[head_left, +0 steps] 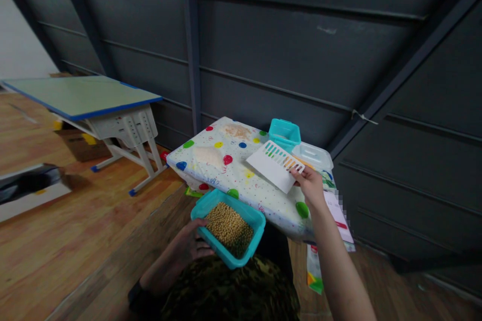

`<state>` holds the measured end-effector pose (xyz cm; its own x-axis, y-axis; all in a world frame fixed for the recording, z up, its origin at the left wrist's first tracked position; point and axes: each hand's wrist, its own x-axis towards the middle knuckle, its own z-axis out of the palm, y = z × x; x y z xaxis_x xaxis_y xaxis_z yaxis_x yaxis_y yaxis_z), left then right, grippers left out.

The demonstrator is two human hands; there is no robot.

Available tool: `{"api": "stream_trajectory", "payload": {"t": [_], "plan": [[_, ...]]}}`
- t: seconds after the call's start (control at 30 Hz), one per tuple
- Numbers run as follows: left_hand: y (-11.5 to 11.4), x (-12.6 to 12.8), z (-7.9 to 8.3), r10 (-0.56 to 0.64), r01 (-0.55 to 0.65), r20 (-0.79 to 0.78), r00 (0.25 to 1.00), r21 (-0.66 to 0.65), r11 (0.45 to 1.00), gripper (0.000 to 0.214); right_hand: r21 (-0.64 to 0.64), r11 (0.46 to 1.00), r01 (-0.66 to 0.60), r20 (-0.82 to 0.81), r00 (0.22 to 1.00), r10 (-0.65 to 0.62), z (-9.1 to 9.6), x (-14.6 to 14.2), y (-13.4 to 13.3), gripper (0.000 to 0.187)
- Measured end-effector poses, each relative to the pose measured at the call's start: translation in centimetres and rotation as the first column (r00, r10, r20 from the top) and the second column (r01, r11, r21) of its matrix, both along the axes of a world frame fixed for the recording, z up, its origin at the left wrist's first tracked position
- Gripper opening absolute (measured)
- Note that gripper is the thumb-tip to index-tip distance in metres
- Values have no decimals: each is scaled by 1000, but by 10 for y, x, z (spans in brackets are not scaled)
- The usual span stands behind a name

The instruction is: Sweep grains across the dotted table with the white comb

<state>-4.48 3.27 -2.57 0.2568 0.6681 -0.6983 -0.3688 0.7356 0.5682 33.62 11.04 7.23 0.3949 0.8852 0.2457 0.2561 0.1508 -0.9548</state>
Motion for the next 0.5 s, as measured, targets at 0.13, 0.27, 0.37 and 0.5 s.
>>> {"api": "stream_trajectory", "payload": {"t": [0.13,0.27,0.37,0.5], "plan": [[-3,2,11,0,0,-46,999,10,1000,36,69,989,129,-71,990,-124,1,3,3,70],[-2,5,17,14,-15,-65,998,-8,1000,30,90,987,132,-91,988,-124,3,3,0,70],[-1,5,14,-4,2,-91,996,-18,1000,29,51,998,36,-49,998,-34,3,-7,-3,69],[-1,4,8,12,-13,-99,995,-14,1000,38,-16,985,-170,24,985,171,1,-36,-2,62]]}}
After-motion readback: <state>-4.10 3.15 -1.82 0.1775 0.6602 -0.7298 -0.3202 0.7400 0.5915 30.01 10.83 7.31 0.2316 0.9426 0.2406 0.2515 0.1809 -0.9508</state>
